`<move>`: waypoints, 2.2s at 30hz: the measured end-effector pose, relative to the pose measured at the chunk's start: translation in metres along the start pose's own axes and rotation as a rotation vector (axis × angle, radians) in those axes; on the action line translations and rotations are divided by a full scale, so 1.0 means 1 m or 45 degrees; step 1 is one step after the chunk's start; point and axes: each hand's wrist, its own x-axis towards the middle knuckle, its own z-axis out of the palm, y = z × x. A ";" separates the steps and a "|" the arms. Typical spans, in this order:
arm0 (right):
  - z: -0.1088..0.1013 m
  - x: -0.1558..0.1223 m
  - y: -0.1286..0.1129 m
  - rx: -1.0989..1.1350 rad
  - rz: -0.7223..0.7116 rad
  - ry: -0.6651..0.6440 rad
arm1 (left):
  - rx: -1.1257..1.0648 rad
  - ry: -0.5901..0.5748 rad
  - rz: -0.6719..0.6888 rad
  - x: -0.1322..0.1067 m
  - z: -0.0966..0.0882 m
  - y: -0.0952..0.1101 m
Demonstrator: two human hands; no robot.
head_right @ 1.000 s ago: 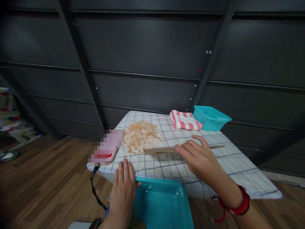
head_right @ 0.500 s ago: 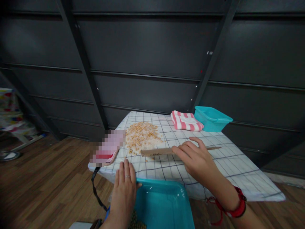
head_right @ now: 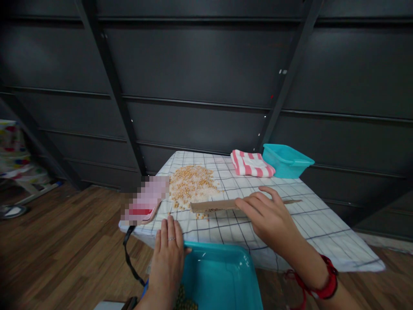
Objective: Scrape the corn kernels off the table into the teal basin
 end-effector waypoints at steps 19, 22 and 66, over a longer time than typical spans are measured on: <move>-0.019 -0.012 -0.006 0.133 0.016 -0.082 | 0.021 -0.018 -0.020 0.001 -0.003 0.000; -0.018 -0.010 -0.007 0.100 0.045 -0.050 | 0.023 -0.009 -0.018 0.000 0.001 0.000; -0.020 -0.018 -0.012 0.099 0.055 -0.130 | 0.144 -0.083 0.014 0.004 -0.014 0.001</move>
